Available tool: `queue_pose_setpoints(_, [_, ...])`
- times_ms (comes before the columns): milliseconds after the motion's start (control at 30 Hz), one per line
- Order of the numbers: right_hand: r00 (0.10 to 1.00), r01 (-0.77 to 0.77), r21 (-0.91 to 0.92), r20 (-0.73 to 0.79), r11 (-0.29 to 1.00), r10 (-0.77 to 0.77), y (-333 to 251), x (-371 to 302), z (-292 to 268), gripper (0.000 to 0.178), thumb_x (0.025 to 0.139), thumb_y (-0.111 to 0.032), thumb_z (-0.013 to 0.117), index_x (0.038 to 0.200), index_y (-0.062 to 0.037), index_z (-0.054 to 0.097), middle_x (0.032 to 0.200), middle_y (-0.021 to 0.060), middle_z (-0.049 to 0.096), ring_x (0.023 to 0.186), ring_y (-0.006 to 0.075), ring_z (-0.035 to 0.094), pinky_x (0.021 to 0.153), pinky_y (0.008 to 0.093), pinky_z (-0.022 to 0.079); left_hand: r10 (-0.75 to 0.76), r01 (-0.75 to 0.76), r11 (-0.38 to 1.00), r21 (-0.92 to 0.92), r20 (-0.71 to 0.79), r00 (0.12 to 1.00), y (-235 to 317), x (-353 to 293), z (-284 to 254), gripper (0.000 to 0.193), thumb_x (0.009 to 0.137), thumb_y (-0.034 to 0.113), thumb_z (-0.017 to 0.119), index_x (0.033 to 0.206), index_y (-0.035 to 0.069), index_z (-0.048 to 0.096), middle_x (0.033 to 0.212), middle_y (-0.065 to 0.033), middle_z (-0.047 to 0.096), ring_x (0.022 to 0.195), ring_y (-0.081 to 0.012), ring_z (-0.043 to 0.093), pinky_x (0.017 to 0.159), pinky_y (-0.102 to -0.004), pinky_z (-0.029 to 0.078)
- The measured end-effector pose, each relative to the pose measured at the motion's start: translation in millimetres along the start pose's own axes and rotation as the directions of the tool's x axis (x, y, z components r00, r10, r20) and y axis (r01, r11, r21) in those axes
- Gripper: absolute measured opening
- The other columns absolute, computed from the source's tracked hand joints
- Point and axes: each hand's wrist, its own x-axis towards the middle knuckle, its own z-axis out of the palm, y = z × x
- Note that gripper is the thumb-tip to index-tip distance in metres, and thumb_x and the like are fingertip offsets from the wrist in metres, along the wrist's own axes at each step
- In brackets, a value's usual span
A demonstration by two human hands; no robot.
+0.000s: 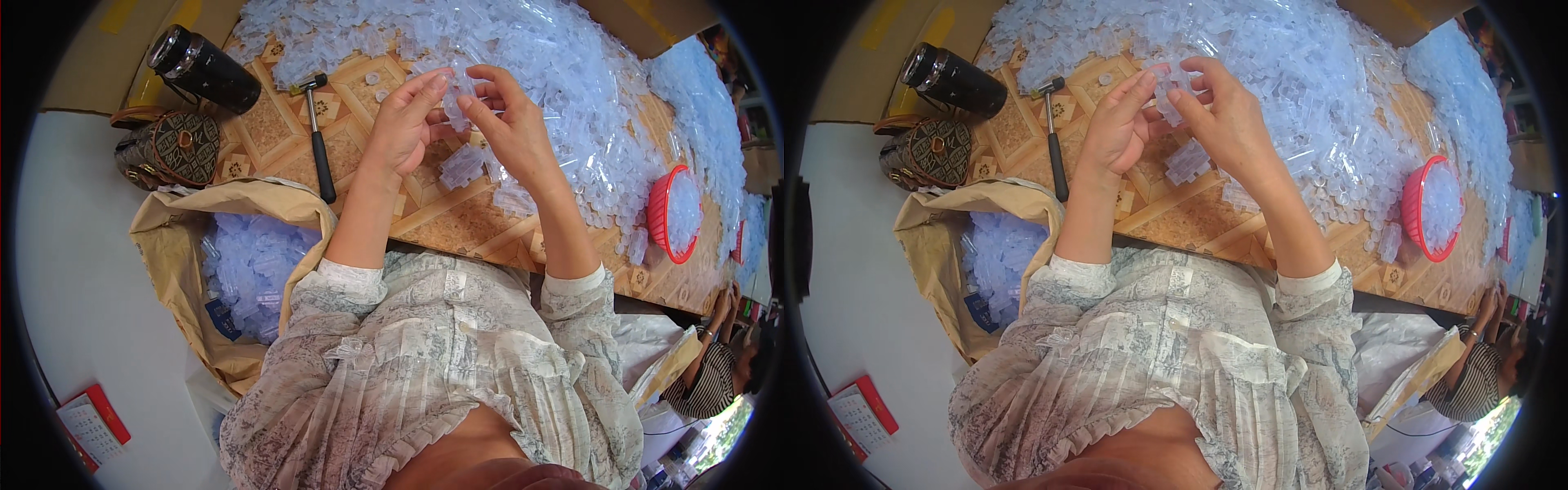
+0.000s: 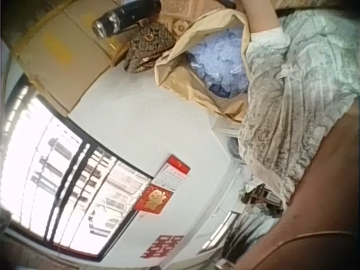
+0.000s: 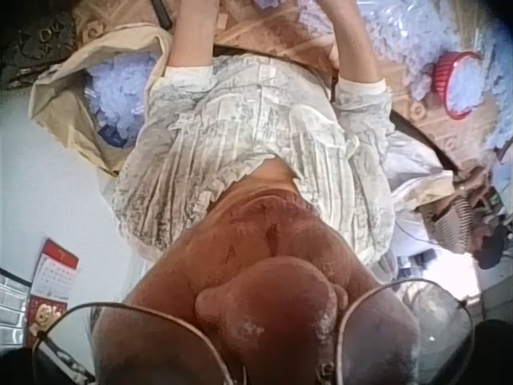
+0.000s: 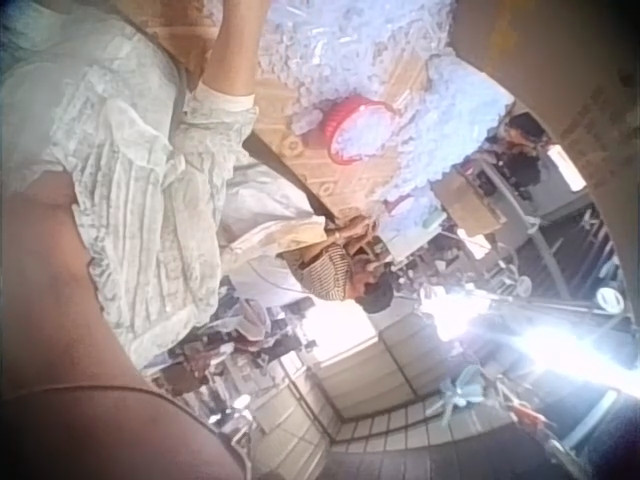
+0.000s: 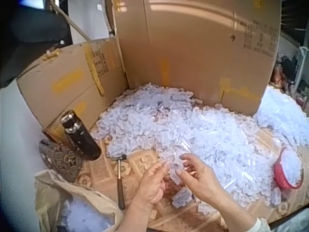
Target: The person assembles small transparent plastic components by hand at a workbench.
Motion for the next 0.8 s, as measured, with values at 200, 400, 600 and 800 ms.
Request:
queue_pose_setpoints(200, [0.997,0.057,0.104,-0.059,0.993,-0.051,16,0,3,0.042,0.084,-0.025,0.065,0.119,-0.0058,0.052,0.107,0.0191,0.058,0.085,0.0213,0.062,0.069,0.0306,0.053,-0.009,0.009,1.000,0.000,0.040,0.999,1,-1,3,0.037,0.094,0.024,0.055,0.124,0.003,0.051,0.104,-0.0062,0.060,0.084,-0.0152,0.063,0.070,-0.0337,0.057])
queue_pose_setpoints(400, [0.998,0.040,0.232,-0.065,0.972,-0.026,21,1,8,0.042,0.081,-0.022,0.069,0.115,-0.0044,0.051,0.107,0.0156,0.057,0.092,0.0186,0.057,0.068,0.0300,0.052,0.016,-0.016,1.000,0.000,0.063,0.998,0,-1,-2,0.037,0.094,0.024,0.055,0.125,0.004,0.051,0.106,-0.0046,0.061,0.089,-0.0145,0.063,0.070,-0.0310,0.056])
queue_pose_setpoints(600, [0.969,0.138,0.211,-0.229,0.968,-0.088,16,-9,10,0.046,0.078,-0.019,0.071,0.118,-0.0055,0.053,0.107,0.0124,0.057,0.095,0.0202,0.055,0.078,0.0340,0.049,0.045,-0.043,0.998,-0.051,0.057,0.997,4,-1,0,0.034,0.094,0.021,0.055,0.125,0.006,0.052,0.106,-0.0038,0.062,0.090,-0.0134,0.062,0.069,-0.0287,0.053])
queue_pose_setpoints(800, [0.914,0.328,-0.135,-0.204,0.935,-0.350,10,-19,15,0.048,0.076,-0.013,0.069,0.122,-0.0088,0.056,0.108,0.0131,0.058,0.101,0.0259,0.054,0.087,0.0361,0.044,0.071,-0.064,0.996,-0.069,0.103,0.992,5,-2,2,0.032,0.093,0.016,0.056,0.124,0.007,0.055,0.105,-0.0031,0.063,0.090,-0.0120,0.062,0.069,-0.0285,0.054])
